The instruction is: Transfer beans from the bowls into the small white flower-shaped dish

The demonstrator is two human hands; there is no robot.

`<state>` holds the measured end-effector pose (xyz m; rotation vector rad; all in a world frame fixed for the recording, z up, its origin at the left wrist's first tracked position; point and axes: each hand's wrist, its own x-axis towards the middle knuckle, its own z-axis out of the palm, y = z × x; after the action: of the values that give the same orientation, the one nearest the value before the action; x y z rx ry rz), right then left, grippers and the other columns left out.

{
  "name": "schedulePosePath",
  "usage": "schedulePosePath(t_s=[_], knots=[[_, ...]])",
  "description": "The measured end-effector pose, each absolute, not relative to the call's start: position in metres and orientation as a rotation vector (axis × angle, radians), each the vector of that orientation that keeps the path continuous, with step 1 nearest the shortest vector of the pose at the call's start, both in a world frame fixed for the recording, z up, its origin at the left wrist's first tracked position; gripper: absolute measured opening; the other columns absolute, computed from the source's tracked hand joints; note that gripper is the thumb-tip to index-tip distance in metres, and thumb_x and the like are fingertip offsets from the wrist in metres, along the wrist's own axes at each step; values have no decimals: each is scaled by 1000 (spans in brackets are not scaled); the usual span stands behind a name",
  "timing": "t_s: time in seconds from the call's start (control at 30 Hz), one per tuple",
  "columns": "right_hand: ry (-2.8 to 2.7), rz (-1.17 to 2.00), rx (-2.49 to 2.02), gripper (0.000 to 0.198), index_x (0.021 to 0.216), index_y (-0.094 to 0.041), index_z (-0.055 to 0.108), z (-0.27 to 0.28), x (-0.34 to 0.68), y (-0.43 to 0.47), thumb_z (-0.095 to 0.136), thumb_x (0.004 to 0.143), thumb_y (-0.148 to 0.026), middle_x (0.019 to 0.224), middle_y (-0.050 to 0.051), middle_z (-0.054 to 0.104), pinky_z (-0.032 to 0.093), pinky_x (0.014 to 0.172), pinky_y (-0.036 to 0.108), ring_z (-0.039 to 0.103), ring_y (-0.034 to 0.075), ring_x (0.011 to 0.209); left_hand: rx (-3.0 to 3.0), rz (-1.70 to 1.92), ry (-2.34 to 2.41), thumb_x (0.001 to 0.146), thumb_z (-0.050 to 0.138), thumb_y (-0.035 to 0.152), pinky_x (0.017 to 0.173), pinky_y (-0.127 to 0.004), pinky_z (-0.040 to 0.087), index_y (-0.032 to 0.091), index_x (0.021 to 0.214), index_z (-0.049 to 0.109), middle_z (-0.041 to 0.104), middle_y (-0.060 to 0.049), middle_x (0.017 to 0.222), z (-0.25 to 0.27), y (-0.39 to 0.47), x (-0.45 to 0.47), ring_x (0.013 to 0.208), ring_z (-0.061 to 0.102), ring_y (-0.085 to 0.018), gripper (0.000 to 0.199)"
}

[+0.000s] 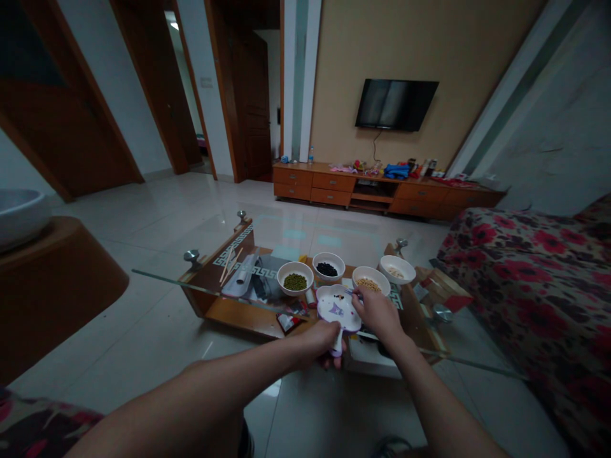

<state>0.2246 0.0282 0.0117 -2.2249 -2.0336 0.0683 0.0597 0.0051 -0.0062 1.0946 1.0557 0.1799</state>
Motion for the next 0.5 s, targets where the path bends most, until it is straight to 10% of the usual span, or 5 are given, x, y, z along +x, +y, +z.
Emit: schedulePosePath(t_s=[0.5], knots=[[-2135,59,-2199,26,101,-24,63,-2,230,31,42,90,-35,93,7,70,41,68,28,65,22,85,1098,172,1070,92,19,30,40,-22,25,17,72,53,51,-2,44,-4,5,59,31,35,-11,42]])
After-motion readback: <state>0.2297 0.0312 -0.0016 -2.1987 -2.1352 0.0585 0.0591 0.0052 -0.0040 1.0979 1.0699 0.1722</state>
